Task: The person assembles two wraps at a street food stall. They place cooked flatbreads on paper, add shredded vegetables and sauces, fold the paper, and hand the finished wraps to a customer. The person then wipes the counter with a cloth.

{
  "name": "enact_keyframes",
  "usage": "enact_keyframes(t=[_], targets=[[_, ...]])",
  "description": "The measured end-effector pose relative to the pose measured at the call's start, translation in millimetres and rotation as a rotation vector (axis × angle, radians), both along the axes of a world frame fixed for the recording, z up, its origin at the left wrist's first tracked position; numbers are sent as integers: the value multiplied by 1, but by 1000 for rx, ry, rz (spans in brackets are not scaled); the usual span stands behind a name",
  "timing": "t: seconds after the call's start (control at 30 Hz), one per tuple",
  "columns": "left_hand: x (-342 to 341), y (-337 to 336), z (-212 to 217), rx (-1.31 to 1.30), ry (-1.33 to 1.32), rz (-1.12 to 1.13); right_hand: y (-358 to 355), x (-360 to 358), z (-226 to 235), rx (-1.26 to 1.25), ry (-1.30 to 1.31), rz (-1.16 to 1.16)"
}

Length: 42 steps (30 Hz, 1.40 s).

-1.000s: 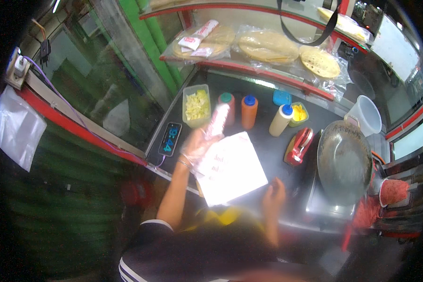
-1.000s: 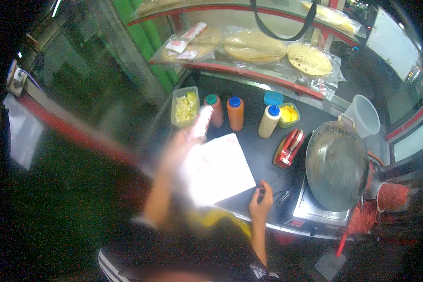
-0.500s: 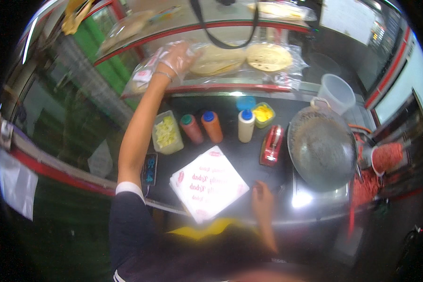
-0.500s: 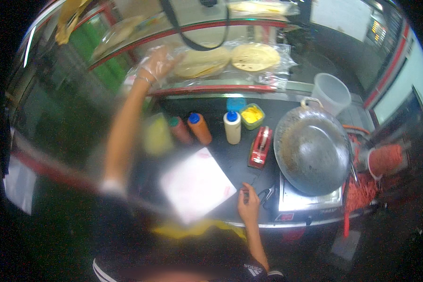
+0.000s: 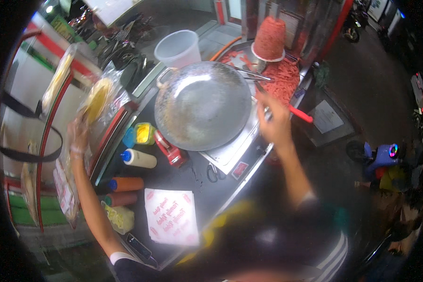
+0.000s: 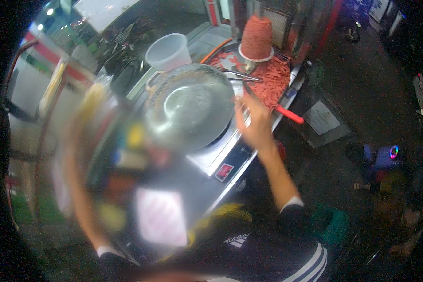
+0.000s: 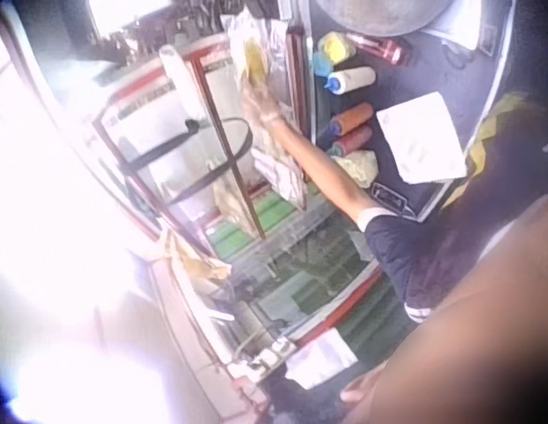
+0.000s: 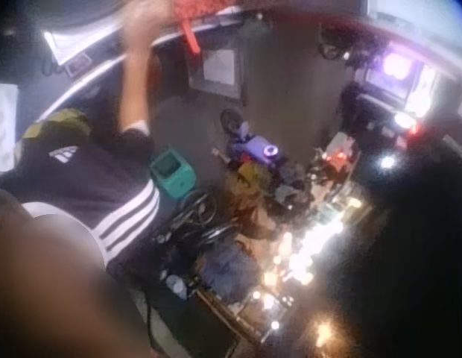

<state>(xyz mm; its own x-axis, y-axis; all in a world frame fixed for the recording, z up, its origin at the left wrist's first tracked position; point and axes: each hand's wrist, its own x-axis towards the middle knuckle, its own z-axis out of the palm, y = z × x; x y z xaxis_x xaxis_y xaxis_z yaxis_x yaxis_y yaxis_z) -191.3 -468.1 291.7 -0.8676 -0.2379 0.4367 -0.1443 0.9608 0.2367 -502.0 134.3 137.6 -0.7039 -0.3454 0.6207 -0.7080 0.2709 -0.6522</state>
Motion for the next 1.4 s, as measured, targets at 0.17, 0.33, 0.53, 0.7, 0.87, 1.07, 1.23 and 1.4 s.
enact_keyframes(t=[0.17, 0.33, 0.53, 0.7, 0.87, 1.07, 1.23, 1.4], targets=[[69, 103, 27, -187, 98, 331, -18, -160, -29, 347, 44, -48], [156, 193, 7, 70, 252, 451, -53, -215, -60, 668, 159, 92], [177, 308, -169, 1033, 420, 891, -54, -208, -58, 547, -194, 79], [161, 374, -257, 659, -10, 1298, -72, -212, -47, 492, -127, 137], [150, 388, -260, 494, -112, 1418, -30, -204, -22, 452, -478, 232], [135, 392, -256, 395, -158, 1481, -55, -225, -35, 517, -650, 345], [131, 394, -266, 406, -108, 1518, -105, -243, -67, 406, -523, 394], [168, 374, -287, 510, -217, 1614, -74, -232, -60, 228, -607, 380]])
